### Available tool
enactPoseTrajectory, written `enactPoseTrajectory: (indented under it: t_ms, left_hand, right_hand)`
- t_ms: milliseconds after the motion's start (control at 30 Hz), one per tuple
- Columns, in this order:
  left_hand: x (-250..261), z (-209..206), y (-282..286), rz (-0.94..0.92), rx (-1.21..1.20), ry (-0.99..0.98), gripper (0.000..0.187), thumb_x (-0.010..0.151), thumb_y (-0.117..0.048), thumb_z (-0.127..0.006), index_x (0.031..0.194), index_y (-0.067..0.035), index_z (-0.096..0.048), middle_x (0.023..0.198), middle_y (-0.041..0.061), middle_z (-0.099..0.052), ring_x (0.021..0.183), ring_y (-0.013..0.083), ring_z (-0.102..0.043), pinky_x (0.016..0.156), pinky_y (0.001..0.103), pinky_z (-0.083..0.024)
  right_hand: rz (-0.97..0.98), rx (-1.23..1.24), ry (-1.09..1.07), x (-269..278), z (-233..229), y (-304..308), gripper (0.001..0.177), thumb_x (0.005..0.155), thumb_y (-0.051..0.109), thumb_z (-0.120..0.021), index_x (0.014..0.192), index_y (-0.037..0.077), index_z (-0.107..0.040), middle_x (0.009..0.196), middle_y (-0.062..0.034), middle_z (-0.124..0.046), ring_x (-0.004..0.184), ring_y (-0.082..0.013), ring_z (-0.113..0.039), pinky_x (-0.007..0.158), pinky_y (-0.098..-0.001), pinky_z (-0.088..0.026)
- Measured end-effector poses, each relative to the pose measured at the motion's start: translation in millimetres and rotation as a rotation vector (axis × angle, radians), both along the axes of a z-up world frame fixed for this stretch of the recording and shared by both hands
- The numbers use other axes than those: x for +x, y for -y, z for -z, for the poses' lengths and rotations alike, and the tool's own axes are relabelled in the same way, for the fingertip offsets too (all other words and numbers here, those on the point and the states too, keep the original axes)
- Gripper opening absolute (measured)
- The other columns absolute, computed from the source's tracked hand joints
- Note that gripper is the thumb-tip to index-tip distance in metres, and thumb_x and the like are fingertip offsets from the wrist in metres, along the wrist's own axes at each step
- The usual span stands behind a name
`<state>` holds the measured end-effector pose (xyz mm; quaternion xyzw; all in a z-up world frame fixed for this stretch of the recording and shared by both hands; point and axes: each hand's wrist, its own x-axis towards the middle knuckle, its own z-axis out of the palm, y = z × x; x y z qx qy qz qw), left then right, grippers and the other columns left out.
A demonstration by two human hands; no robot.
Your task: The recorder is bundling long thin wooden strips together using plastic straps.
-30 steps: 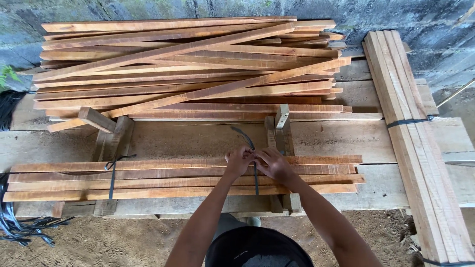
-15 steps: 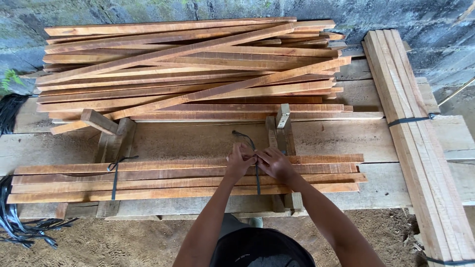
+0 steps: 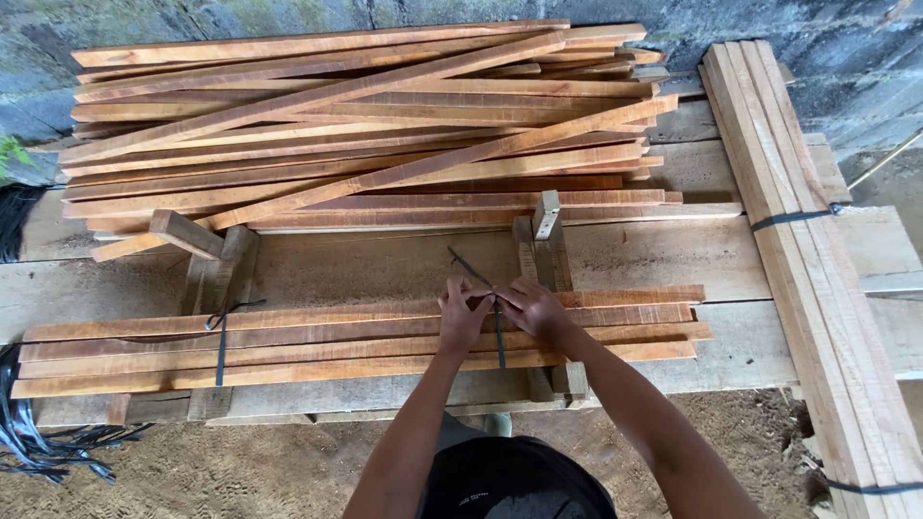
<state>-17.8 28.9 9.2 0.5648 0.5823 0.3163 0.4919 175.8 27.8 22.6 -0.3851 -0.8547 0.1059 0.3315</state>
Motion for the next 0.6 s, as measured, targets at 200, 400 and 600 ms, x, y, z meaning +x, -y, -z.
enactPoseTrajectory:
  t_ms: [200,400,600]
  left_hand:
    - [0,-15,8,-0.054,-0.045,0.092,0.039,0.102,-0.024,-0.067,0.109,-0.018,-0.029,0.126,0.023,-0.042,0.134,0.0493,-0.036,0.074,0.046,-0.038]
    - [3,3,6,-0.056,-0.037,0.050,0.036,0.103,-0.021,-0.065,0.107,-0.018,-0.029,0.131,0.026,-0.037,0.138,0.0547,-0.034,0.086,0.060,-0.055]
    - [2,16,2,-0.034,-0.027,0.063,0.035,0.105,-0.022,-0.066,0.106,-0.018,-0.031,0.131,0.023,-0.038,0.143,0.0527,-0.029,0.087,0.058,-0.051]
  right_hand:
    - [0.007,-0.068,0.021,0,-6,-1,0.011,0.101,0.007,-0.063,0.110,0.005,-0.070,0.084,-0.0097,-0.058,0.071,-0.0249,-0.061,0.065,-0.0380,-0.054]
    - [0.043,-0.287,-0.081,2,16,-10,0.015,0.101,0.014,-0.065,0.113,0.011,-0.073,0.082,-0.0081,-0.059,0.066,-0.0239,-0.059,0.061,-0.0432,-0.053]
    - [0.062,-0.880,-0.322,5,21,-32,0.024,0.098,0.011,-0.066,0.117,0.000,-0.076,0.099,-0.0236,-0.073,0.092,-0.0418,-0.070,0.079,-0.0536,-0.052]
